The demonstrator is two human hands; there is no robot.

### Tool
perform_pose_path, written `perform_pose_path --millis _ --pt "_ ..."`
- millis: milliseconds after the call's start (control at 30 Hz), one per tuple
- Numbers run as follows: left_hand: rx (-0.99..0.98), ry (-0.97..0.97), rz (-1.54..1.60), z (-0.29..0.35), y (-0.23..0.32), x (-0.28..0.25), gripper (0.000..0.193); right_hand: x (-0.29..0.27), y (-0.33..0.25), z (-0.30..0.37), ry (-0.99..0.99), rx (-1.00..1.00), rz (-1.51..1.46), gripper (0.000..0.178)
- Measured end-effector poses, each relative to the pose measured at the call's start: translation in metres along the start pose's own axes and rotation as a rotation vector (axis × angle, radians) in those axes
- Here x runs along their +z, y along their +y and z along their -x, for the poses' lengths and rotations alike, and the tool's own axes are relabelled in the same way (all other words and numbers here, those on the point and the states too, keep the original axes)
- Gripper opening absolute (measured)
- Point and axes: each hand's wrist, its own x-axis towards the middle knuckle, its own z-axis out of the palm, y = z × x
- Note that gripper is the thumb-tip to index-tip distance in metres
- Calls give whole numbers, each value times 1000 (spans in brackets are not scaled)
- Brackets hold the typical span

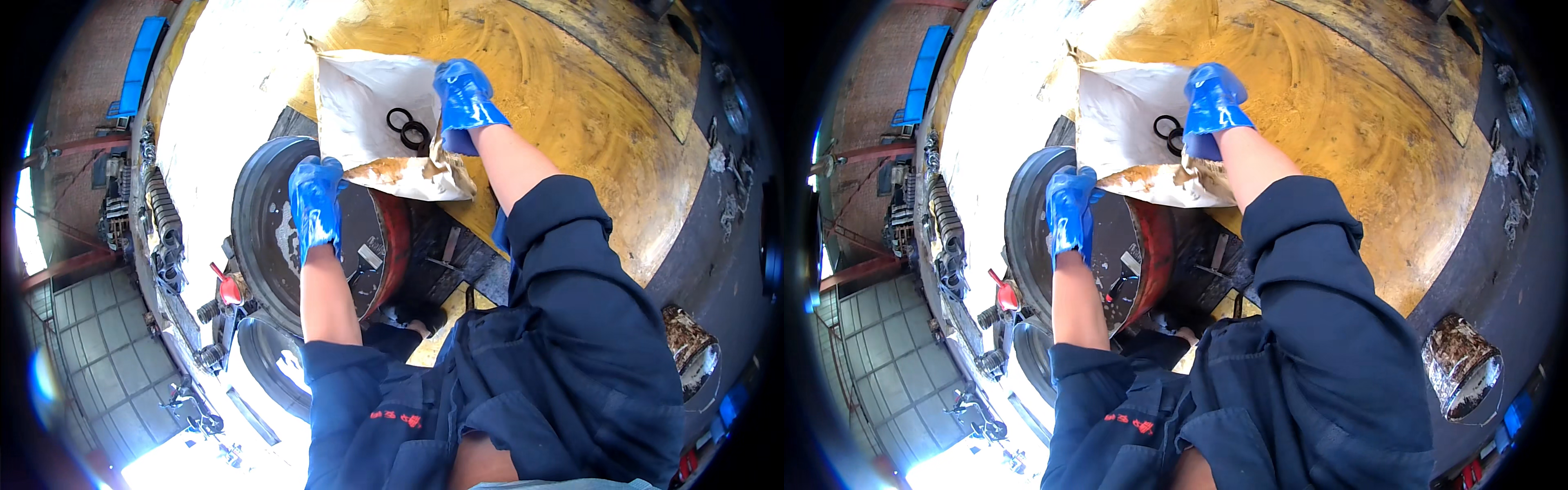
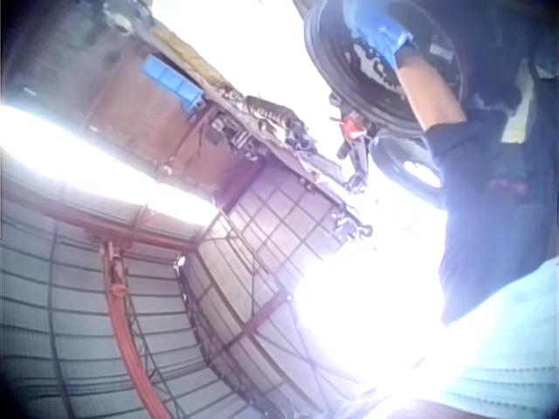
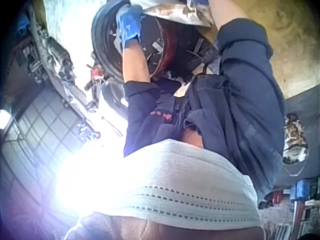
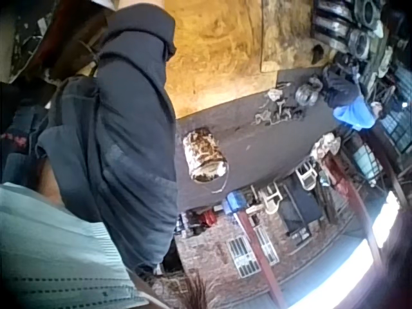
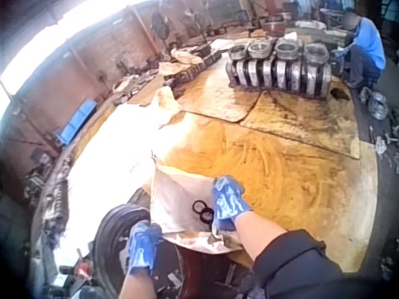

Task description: The person uses a red-handled brush to scrub small, dark metal rings inside a large black basin filled with a dark liquid. The person repeatedly dips the rings into the liquid, scrubs them, and places them into a white paper bag. The process is repeated for several rings throughout the video.

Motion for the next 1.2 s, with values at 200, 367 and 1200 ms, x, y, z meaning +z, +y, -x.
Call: perform_pose_path --millis 200,367,1200 --pt "-59 14 223 44 26 -18 29 -32 17 -11 74 16 -58 32" --pt "-11 -40 503 41 24 -29 28 -44 20 -18 88 -4 30 31" --pt "-97 -13 -21 17 17 3 35 -15 -8 12 -162 -138 -278 46"
